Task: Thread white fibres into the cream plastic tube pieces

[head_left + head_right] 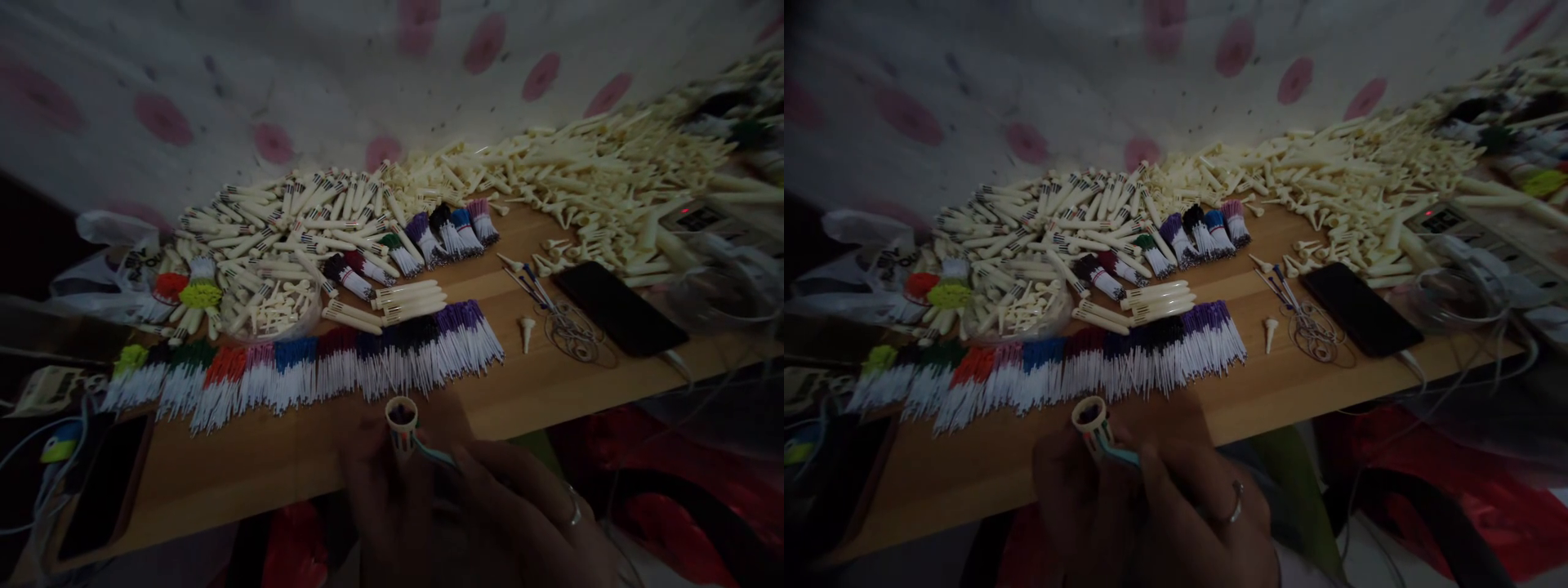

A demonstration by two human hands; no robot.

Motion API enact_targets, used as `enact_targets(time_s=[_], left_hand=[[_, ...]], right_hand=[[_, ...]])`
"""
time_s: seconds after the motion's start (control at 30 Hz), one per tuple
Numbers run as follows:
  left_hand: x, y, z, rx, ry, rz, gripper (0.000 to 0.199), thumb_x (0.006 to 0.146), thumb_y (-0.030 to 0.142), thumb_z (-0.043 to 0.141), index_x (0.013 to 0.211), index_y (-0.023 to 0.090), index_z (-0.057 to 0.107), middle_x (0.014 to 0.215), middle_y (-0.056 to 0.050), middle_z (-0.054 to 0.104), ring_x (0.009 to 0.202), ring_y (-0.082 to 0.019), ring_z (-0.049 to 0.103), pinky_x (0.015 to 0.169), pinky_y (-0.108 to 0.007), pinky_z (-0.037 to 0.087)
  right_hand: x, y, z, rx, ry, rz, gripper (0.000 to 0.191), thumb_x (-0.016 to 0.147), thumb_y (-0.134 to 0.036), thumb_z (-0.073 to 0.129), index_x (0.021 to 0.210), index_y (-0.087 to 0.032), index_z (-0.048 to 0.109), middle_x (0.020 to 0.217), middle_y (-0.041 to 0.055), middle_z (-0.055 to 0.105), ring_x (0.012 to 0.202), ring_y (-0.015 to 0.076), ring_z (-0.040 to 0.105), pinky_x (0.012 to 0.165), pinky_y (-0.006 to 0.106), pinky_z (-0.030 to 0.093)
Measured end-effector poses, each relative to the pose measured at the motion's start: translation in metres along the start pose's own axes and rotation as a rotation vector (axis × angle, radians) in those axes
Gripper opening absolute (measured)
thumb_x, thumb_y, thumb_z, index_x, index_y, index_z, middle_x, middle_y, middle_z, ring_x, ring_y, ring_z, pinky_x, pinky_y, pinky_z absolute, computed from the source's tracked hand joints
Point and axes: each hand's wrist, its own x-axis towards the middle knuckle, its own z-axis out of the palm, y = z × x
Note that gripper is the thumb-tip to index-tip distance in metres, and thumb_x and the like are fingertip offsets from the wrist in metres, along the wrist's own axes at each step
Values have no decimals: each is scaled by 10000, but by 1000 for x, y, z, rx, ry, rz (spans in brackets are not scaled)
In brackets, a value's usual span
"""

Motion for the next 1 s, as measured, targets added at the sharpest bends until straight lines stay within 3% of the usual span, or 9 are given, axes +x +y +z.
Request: enact_targets(time_s=[0.17, 0.33, 0.5, 0.67, 0.83, 1.0], left_hand=[[18, -6, -7, 5, -98, 206, 183, 892, 255, 761, 1024, 254, 636, 943, 4, 739, 810, -117, 720, 686, -183, 577], [43, -10, -16, 43, -255, 471, 293, 874, 119, 731, 1117, 267, 666, 988, 14, 780, 899, -145, 732, 813, -265, 594], [54, -11, -19, 74, -245, 566, 273, 870, 103, 730, 1095, 253, 692, 1011, 27, 788, 969, -145, 709, 978, -323, 526], [60, -14, -22, 86, -232, 671, 287, 881, 116, 743, 1122, 261, 684, 1016, 30, 786, 921, -145, 706, 1030, -382, 496], [63, -14, -21, 89, -211, 672, 274, 867, 163, 765, 1099, 299, 712, 1004, 17, 767, 916, -187, 677, 886, -383, 537], [58, -11, -21, 52, -212, 602, 320, 863, 83, 726, 1102, 296, 724, 992, -20, 736, 867, -196, 666, 702, -330, 556]], right_hand=[[3, -2, -1, 180, -72, 122, 236, 962, -193, 576, 890, -277, 785, 708, 14, 779, 599, 182, 758, 527, 195, 623], [23, -6, -22, 85, -119, -24, 175, 978, -286, 591, 967, -294, 765, 791, 36, 779, 626, 192, 744, 543, 239, 600], [56, -17, -44, -11, -274, -232, 174, 997, -213, 523, 961, -299, 670, 742, 11, 754, 549, 162, 697, 445, 246, 483], [68, -24, -46, -19, -437, -253, 211, 925, -92, 530, 954, -286, 606, 746, -16, 721, 556, 135, 674, 468, 228, 474], [64, -25, -36, -38, -443, -183, 181, 978, -165, 532, 831, -258, 583, 668, -17, 664, 556, 128, 653, 410, 210, 406], [71, -28, -32, 10, -449, -146, 158, 958, -151, 544, 858, -264, 590, 713, -36, 709, 603, 112, 692, 488, 201, 464]])
